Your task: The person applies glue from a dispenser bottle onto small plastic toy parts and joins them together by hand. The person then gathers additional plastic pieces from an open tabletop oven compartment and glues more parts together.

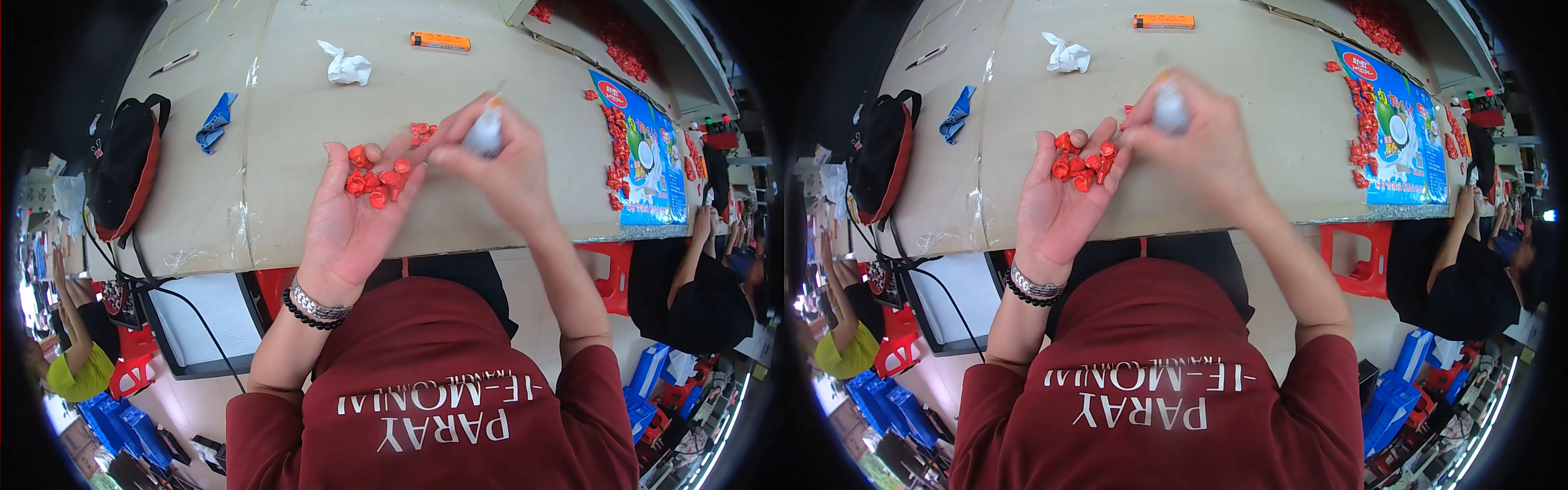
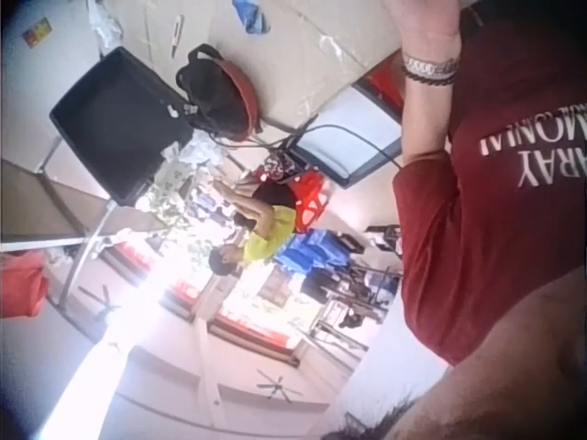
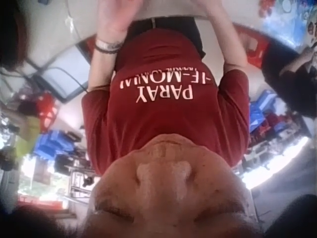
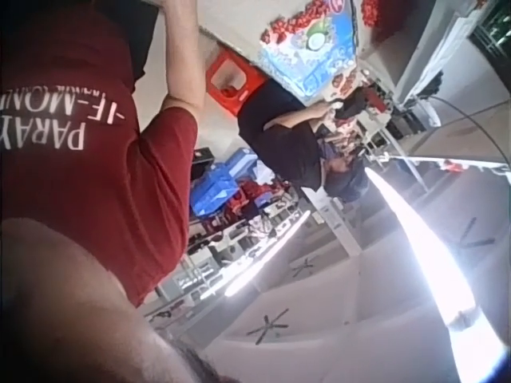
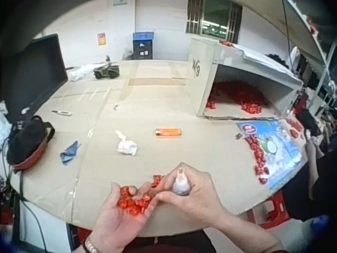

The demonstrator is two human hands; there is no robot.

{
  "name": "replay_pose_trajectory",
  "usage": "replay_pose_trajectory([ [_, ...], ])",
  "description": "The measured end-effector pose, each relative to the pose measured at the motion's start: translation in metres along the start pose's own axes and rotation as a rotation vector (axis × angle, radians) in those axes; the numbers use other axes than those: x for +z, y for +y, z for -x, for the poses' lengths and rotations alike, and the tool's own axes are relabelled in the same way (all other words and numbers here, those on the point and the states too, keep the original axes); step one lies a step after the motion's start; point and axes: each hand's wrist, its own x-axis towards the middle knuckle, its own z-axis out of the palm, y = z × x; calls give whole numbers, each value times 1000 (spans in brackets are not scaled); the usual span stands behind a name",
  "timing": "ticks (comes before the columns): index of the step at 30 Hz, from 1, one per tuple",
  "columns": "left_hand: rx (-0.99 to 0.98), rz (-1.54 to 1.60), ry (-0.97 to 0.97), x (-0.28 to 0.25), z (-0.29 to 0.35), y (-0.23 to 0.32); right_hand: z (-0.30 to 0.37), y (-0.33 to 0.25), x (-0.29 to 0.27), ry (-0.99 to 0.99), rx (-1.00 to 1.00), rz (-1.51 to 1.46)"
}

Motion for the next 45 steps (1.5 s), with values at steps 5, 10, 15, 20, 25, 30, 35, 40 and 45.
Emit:
replay_pose_trajectory([
  [5,-72,49,-127,1,-1,-3,9,-6,28,-14,-145,200],
  [10,-8,-39,121,11,2,-11,8,-6,26,-32,-186,314],
  [15,0,34,121,17,3,-14,11,-8,31,139,-100,-164],
  [20,-93,-76,22,5,7,-4,13,1,-1,288,-22,241],
  [25,-95,-185,28,-9,10,-1,15,29,-16,293,-156,827],
  [30,-125,-174,13,-9,14,-1,18,26,-21,197,36,819],
  [35,-85,-237,-38,-12,16,-1,23,-2,-20,129,68,382],
  [40,-119,-193,-103,-17,16,-3,37,-21,-9,68,-173,482],
  [45,-117,-177,-31,-14,21,-5,53,-23,0,150,-225,429],
])
